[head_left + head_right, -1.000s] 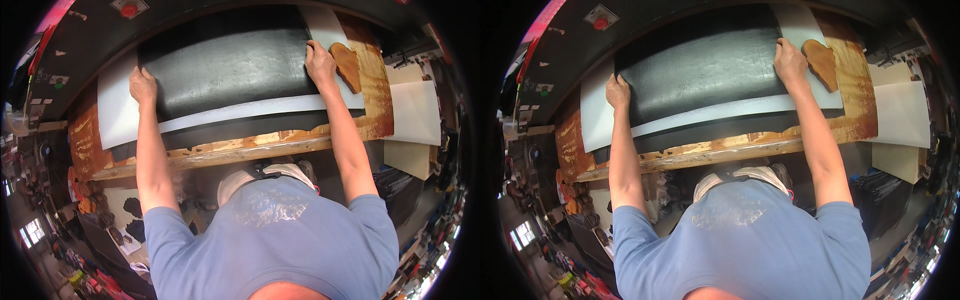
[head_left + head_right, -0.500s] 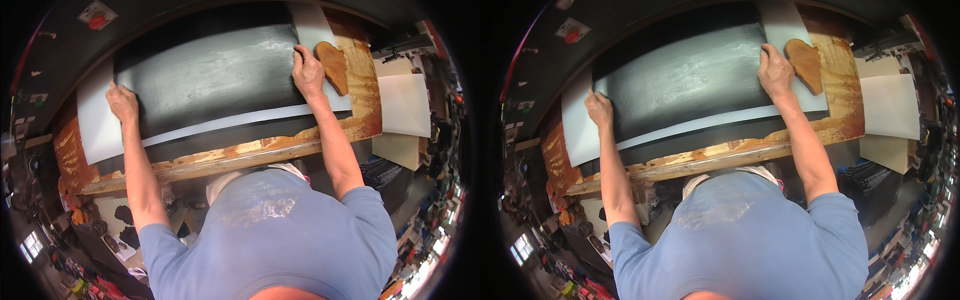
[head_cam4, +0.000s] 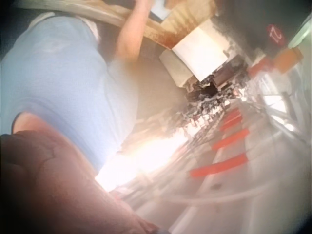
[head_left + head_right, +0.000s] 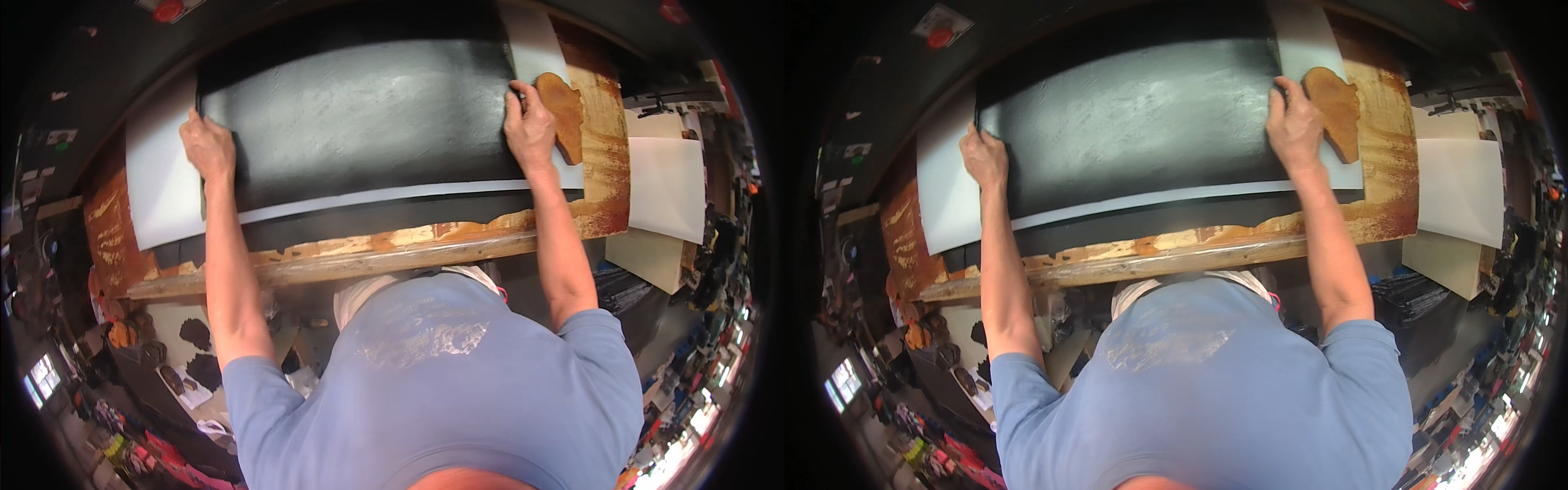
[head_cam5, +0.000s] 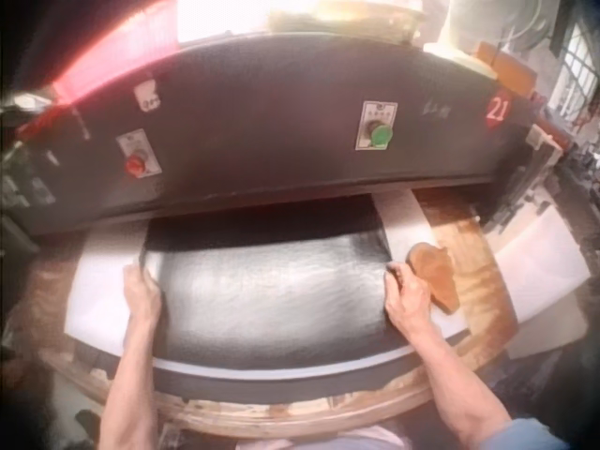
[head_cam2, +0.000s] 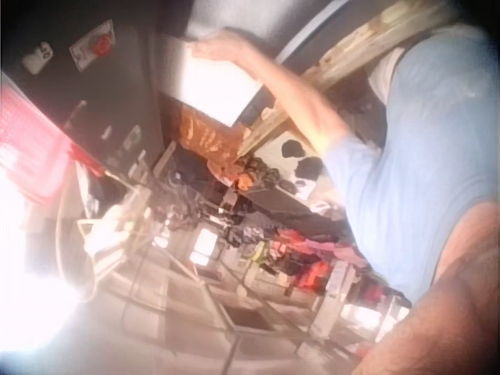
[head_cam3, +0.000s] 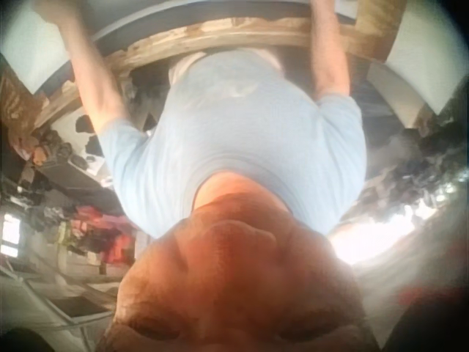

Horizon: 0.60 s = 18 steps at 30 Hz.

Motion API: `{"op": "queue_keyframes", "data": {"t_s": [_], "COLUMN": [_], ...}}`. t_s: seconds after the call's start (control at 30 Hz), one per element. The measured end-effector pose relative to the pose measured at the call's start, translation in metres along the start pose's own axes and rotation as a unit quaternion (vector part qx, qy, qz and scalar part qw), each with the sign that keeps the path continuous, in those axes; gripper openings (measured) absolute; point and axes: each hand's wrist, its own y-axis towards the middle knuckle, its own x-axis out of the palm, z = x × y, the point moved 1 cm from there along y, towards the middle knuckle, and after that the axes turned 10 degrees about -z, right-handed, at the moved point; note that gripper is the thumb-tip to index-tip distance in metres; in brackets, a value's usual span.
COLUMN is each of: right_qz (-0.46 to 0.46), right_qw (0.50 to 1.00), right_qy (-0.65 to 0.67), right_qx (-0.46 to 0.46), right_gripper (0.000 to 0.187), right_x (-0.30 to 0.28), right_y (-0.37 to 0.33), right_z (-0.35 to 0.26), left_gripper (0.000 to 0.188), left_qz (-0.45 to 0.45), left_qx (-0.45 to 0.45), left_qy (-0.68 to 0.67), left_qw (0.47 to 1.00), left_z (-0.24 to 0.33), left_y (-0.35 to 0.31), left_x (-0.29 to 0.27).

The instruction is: The person operates a hydraulic press to cut shapes from a black rubber sheet using a wooden template. They remove the cut pieces and the surrounding waste, then replace the sheet with a new one and repeat the process.

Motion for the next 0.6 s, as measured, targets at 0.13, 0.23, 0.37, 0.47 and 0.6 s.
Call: {"op": "queue_keyframes", "data": {"t_s": [0.13, 0.23, 0.37, 0.47, 0.6], "right_qz": [-0.006, -0.031, -0.111, -0.125, -0.078], "right_qw": [0.994, 0.974, 0.981, 0.977, 0.980], "right_qy": [-0.032, -0.214, -0.152, -0.168, -0.181], "right_qx": [-0.102, -0.068, -0.043, -0.028, 0.019], "right_gripper": [0.043, 0.075, 0.094, 0.098, 0.103], "right_x": [-0.045, -0.072, -0.069, -0.058, -0.051], "right_y": [-0.003, 0.001, 0.012, 0.025, 0.036], "right_z": [0.016, 0.051, 0.085, 0.091, 0.093], "left_gripper": [0.033, 0.034, 0.034, 0.033, 0.035], "left_qz": [-0.003, -0.018, -0.071, -0.047, -0.066], "left_qx": [0.025, 0.090, 0.099, 0.120, 0.091], "left_qy": [-0.020, -0.001, -0.097, -0.097, -0.152], "left_qw": [0.999, 0.996, 0.988, 0.987, 0.982], "left_z": [0.003, 0.003, -0.007, -0.011, -0.014], "left_y": [-0.001, -0.018, -0.043, -0.048, -0.042], "left_x": [-0.010, -0.028, -0.045, -0.046, -0.042]}}
